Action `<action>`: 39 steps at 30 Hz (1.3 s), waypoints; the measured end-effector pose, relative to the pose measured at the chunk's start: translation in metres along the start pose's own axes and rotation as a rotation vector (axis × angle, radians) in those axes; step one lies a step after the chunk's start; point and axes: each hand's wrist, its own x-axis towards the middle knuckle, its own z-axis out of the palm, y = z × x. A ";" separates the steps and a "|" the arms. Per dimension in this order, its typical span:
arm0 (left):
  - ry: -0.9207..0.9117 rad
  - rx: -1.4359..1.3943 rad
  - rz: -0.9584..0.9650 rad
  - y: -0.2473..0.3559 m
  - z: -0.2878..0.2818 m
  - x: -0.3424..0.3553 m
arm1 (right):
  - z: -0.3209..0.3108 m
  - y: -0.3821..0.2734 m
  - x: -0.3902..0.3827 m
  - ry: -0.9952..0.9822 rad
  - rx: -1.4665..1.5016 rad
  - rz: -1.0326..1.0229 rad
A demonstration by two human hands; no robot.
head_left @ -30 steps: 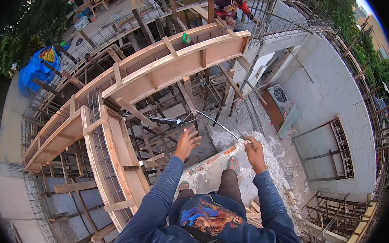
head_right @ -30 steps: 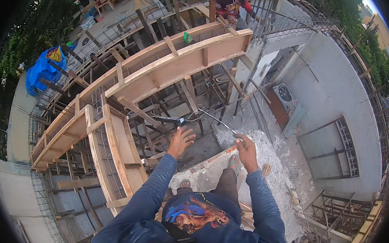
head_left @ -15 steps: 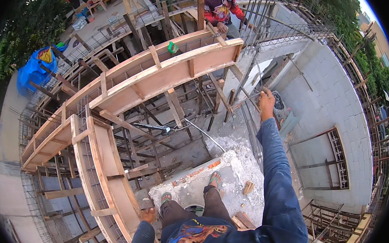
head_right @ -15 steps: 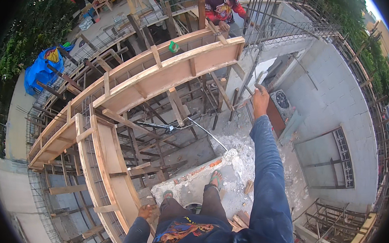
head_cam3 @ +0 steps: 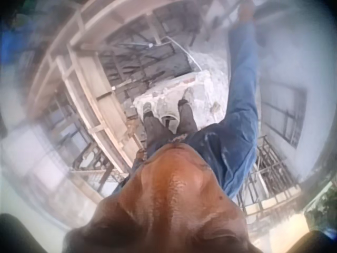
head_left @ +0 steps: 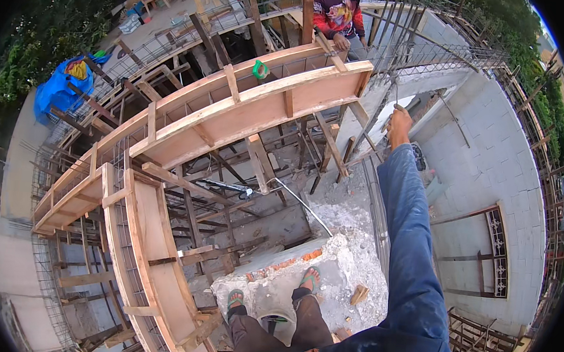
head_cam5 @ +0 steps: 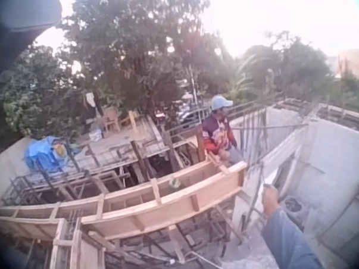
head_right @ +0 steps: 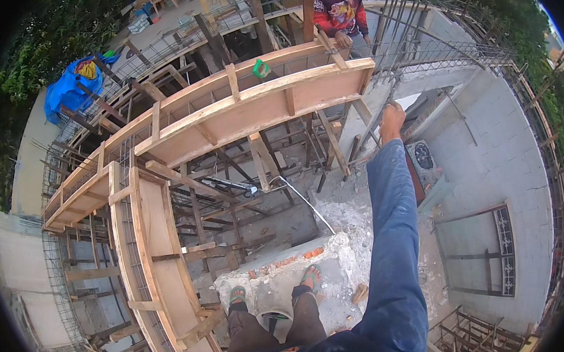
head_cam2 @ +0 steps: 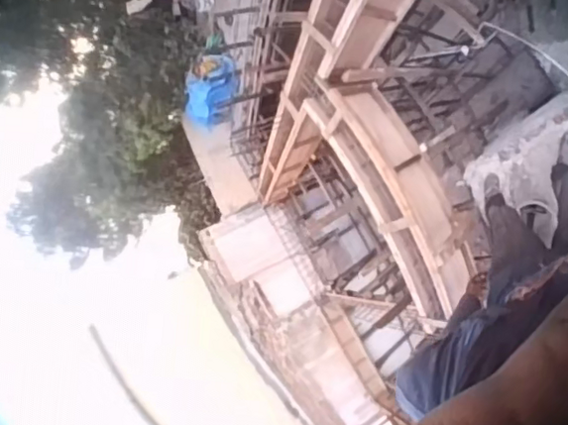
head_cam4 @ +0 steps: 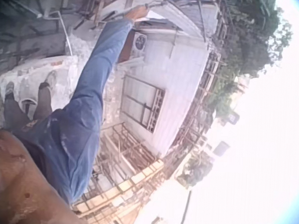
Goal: The person assembles and secures wooden formwork around a rebar cage using a hammer and nails, collaborating with a second worker to align the boards.
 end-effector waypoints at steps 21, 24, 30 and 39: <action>0.062 0.145 0.309 -0.015 0.036 0.006 | 0.038 0.036 0.007 -0.018 0.133 -0.015; 0.149 0.274 0.416 -0.016 0.045 -0.002 | 0.037 0.034 0.001 -0.014 0.135 -0.019; 0.195 0.383 0.316 -0.009 0.057 -0.016 | 0.035 0.034 0.002 0.018 0.078 -0.029; 0.211 0.308 0.379 -0.029 0.053 0.005 | 0.052 0.042 0.006 0.038 -0.016 -0.051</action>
